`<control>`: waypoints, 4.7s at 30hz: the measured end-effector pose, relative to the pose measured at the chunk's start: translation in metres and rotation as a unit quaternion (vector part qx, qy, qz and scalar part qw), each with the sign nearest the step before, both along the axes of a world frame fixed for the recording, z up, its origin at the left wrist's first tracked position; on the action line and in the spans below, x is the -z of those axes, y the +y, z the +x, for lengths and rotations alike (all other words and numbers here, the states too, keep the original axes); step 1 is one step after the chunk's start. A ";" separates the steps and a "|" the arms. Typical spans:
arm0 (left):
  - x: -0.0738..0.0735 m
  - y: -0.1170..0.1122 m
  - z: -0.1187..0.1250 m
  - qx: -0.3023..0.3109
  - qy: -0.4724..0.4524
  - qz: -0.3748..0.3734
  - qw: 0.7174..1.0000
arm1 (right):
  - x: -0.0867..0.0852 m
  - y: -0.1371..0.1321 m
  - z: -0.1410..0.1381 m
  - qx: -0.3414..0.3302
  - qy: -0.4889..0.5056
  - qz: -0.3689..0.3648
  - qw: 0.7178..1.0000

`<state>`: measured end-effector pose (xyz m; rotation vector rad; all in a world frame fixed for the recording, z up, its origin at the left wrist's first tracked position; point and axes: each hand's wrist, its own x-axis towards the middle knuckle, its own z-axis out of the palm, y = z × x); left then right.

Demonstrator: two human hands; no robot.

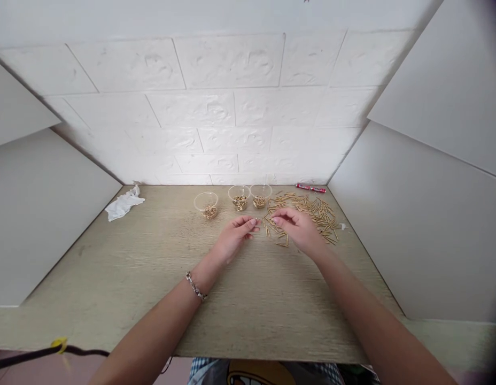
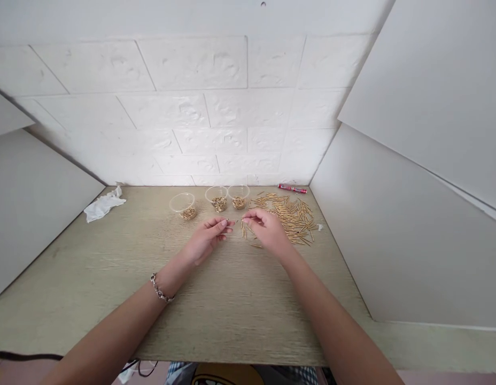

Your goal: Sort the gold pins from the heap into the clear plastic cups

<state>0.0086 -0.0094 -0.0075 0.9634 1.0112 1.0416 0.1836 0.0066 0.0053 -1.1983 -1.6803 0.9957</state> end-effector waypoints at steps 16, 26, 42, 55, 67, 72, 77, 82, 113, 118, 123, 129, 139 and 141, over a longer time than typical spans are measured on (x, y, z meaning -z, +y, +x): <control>-0.003 -0.007 0.007 0.035 -0.076 -0.044 0.996 | 0.021 -0.015 -0.011 0.047 -0.130 0.195 0.971; 0.000 -0.006 0.006 0.039 -0.036 -0.032 0.998 | 0.019 -0.019 -0.010 0.042 -0.195 0.212 0.957; 0.004 -0.003 0.007 0.061 0.014 -0.004 0.998 | 0.012 -0.020 -0.012 0.030 -0.053 0.090 0.994; 0.000 -0.003 0.006 0.055 0.084 0.033 0.994 | 0.018 -0.020 -0.012 0.049 -0.113 0.221 0.967; 0.000 -0.002 -0.003 0.052 0.276 0.156 0.947 | 0.015 -0.022 -0.013 0.033 -0.116 0.183 0.976; -0.009 -0.006 -0.002 0.055 0.351 0.183 0.917 | 0.016 -0.020 -0.010 0.001 -0.148 0.184 0.972; -0.010 -0.006 -0.003 0.057 0.357 0.191 0.912 | 0.017 -0.021 -0.011 0.015 -0.089 0.122 0.988; -0.005 -0.004 -0.004 0.050 0.329 0.185 0.925 | 0.018 -0.025 -0.019 0.056 -0.057 0.121 0.989; -0.006 -0.006 -0.002 0.095 0.380 0.237 0.889 | 0.021 -0.027 -0.024 0.047 -0.044 0.069 0.996; 0.003 -0.005 -0.003 0.120 0.423 0.259 0.860 | 0.030 -0.024 -0.025 0.013 -0.120 0.154 0.981; 0.012 0.003 -0.007 0.155 0.441 0.329 0.821 | 0.038 -0.021 -0.026 -0.015 -0.184 0.159 0.970; 0.016 0.006 -0.008 0.150 0.456 0.327 0.814 | 0.041 -0.019 -0.026 -0.019 -0.206 0.164 0.965; 0.011 0.006 -0.009 0.163 0.468 0.322 0.807 | 0.045 -0.015 -0.026 -0.033 -0.186 0.175 0.966; 0.011 0.006 -0.009 0.166 0.464 0.322 0.808 | 0.046 -0.014 -0.026 -0.032 -0.185 0.174 0.967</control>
